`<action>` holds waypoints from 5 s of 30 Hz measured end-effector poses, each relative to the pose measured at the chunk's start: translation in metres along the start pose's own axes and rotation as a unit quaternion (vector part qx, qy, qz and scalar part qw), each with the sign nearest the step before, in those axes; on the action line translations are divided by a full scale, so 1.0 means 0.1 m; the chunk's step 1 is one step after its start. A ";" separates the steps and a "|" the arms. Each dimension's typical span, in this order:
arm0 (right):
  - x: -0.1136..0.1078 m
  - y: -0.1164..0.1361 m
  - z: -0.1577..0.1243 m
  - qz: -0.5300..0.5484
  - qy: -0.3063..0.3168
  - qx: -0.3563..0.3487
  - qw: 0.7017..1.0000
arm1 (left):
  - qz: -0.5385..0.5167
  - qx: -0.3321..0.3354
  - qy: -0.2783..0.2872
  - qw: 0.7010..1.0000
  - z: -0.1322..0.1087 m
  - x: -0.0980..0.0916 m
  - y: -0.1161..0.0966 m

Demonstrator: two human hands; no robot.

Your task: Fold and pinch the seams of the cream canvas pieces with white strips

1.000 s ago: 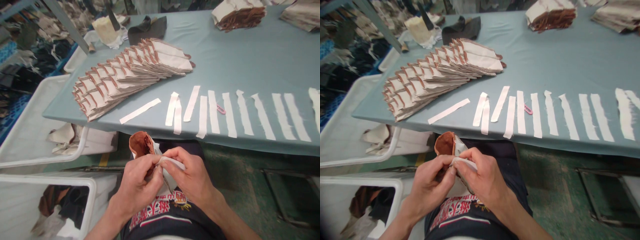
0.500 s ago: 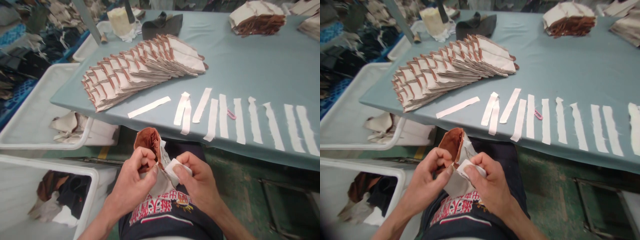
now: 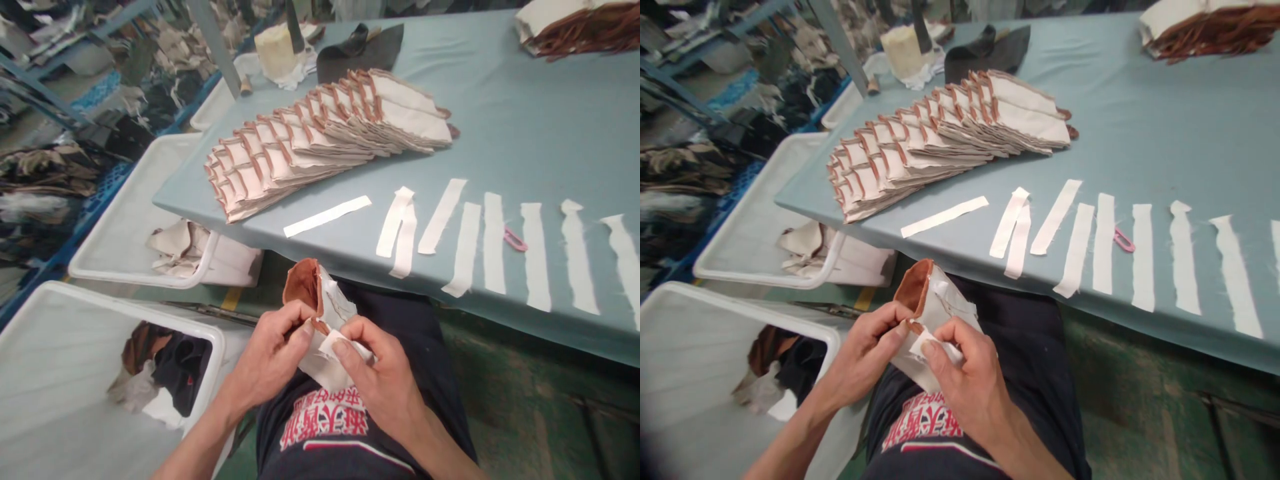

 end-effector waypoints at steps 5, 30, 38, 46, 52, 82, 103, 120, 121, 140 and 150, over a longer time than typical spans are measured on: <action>-0.09 0.46 -0.05 -0.098 -0.082 -0.215 0.968 | -0.078 0.010 0.018 0.997 0.17 -0.10 -0.22; 0.16 0.50 -0.29 -0.272 0.021 -0.362 0.891 | -0.181 -0.127 0.065 0.973 -0.13 0.00 0.19; 0.01 0.44 -0.22 -0.160 0.009 -0.281 0.946 | -0.299 -0.124 0.069 0.944 -0.10 0.17 0.23; -0.42 0.51 -0.11 -0.091 -0.039 -0.038 0.994 | -0.275 -0.075 0.155 0.946 0.06 0.31 -0.13; -0.36 0.48 -0.10 -0.123 -0.040 0.067 0.989 | -0.285 -0.058 0.146 0.945 0.11 0.33 -0.22; -0.21 0.17 -0.09 -0.143 -0.089 0.107 0.980 | -0.298 -0.059 0.129 0.944 0.14 0.43 0.01; -0.16 0.06 -0.02 -0.150 -0.108 0.104 0.977 | -0.192 -0.021 0.079 0.978 0.10 0.31 0.05; 0.18 -0.18 -0.01 0.163 0.049 0.179 0.969 | -0.146 -0.022 -0.007 0.989 -0.03 0.26 0.02; 0.20 -0.18 -0.03 0.176 0.059 0.187 0.965 | -0.172 -0.024 -0.003 0.985 -0.04 0.28 0.05; -0.03 0.25 -0.15 -0.043 -0.078 -0.049 0.995 | -0.094 -0.007 0.016 0.995 -0.14 0.16 -0.10; 0.07 0.36 -0.11 0.011 0.025 -0.118 0.993 | -0.091 0.012 0.003 0.996 -0.41 -0.06 -0.09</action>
Point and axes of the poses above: each hand's wrist, its own z-axis towards the middle knuckle, its own x-axis out of the palm, y = z × x, the point moved 8 cm from there along z, towards the middle knuckle, and after that the axes turned 5 degrees about z, right-handed, at the moved point
